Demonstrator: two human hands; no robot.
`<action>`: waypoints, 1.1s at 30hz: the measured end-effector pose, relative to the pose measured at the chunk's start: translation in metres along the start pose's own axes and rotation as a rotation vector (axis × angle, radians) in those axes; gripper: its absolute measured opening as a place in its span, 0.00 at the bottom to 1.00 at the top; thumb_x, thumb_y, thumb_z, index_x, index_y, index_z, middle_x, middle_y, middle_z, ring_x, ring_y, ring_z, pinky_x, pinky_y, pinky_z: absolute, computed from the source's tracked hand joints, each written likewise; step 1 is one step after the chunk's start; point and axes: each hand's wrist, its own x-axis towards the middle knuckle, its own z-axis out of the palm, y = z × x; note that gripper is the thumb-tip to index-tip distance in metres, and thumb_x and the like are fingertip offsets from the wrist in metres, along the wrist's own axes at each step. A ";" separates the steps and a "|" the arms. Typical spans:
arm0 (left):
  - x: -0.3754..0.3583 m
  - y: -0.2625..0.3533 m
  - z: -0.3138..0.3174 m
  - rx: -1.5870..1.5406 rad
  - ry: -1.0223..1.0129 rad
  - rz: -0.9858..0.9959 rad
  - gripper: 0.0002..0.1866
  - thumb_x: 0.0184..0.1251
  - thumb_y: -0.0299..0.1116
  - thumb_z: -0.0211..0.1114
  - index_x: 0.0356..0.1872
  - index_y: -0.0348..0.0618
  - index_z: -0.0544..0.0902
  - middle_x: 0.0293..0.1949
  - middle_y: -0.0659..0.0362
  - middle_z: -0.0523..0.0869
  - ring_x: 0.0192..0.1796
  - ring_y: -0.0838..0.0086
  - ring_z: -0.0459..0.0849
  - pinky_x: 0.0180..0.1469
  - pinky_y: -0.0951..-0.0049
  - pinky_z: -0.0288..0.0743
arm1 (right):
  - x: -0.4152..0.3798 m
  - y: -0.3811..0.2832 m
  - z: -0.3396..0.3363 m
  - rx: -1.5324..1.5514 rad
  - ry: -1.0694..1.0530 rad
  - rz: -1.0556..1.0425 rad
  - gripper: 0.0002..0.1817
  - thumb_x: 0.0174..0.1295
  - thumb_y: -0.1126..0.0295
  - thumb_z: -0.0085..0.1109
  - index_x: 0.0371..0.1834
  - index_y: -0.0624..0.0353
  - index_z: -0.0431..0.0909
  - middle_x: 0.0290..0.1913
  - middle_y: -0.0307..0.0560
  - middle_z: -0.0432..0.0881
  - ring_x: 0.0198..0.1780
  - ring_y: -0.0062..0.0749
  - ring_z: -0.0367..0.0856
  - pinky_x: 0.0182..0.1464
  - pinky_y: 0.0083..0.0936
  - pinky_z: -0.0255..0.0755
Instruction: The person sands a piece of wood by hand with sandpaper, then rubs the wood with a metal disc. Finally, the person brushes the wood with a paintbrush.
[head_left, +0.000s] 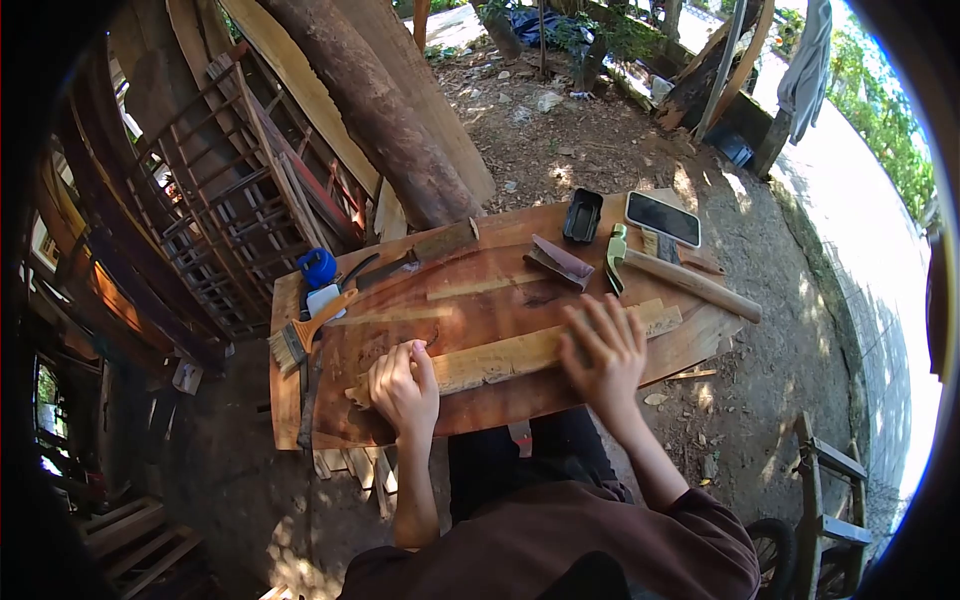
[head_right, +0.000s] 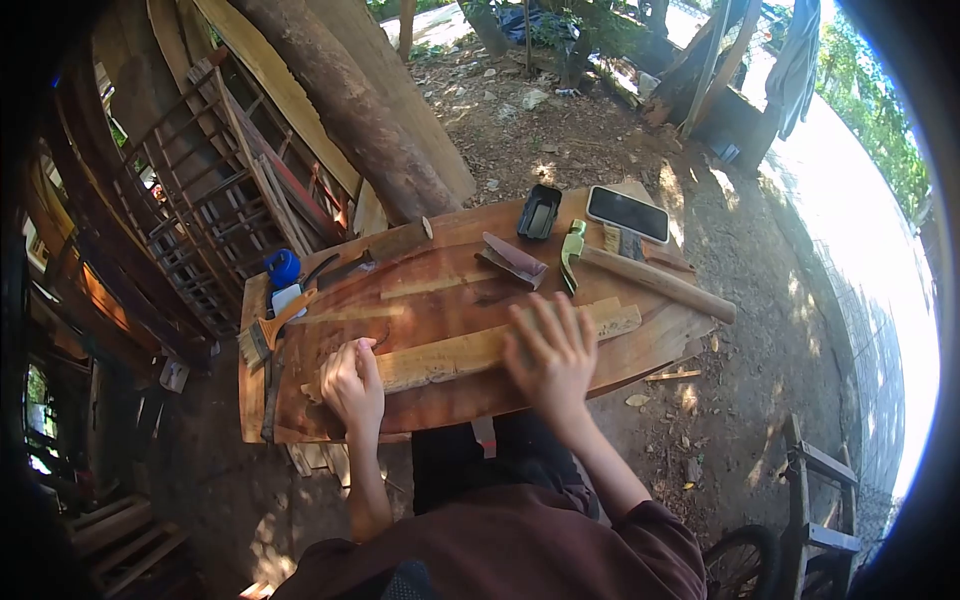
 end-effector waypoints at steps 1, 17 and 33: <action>0.000 0.000 0.000 0.004 -0.006 -0.001 0.13 0.76 0.35 0.57 0.35 0.42 0.88 0.31 0.55 0.89 0.36 0.58 0.86 0.46 0.60 0.76 | 0.000 0.021 -0.006 -0.071 0.021 0.051 0.19 0.62 0.59 0.68 0.56 0.46 0.88 0.63 0.44 0.84 0.71 0.47 0.76 0.75 0.51 0.60; 0.000 0.001 0.002 0.030 0.015 0.007 0.15 0.77 0.36 0.57 0.33 0.42 0.87 0.31 0.55 0.88 0.35 0.58 0.85 0.45 0.60 0.75 | 0.002 -0.066 0.027 0.177 -0.057 -0.157 0.19 0.62 0.59 0.67 0.55 0.52 0.86 0.61 0.51 0.83 0.68 0.56 0.75 0.72 0.56 0.62; 0.000 -0.002 0.002 -0.028 0.034 0.055 0.14 0.76 0.36 0.57 0.34 0.41 0.87 0.31 0.55 0.88 0.35 0.58 0.84 0.46 0.59 0.75 | 0.007 0.080 -0.022 -0.161 0.031 0.098 0.18 0.63 0.62 0.68 0.56 0.48 0.89 0.63 0.44 0.84 0.69 0.48 0.77 0.75 0.49 0.59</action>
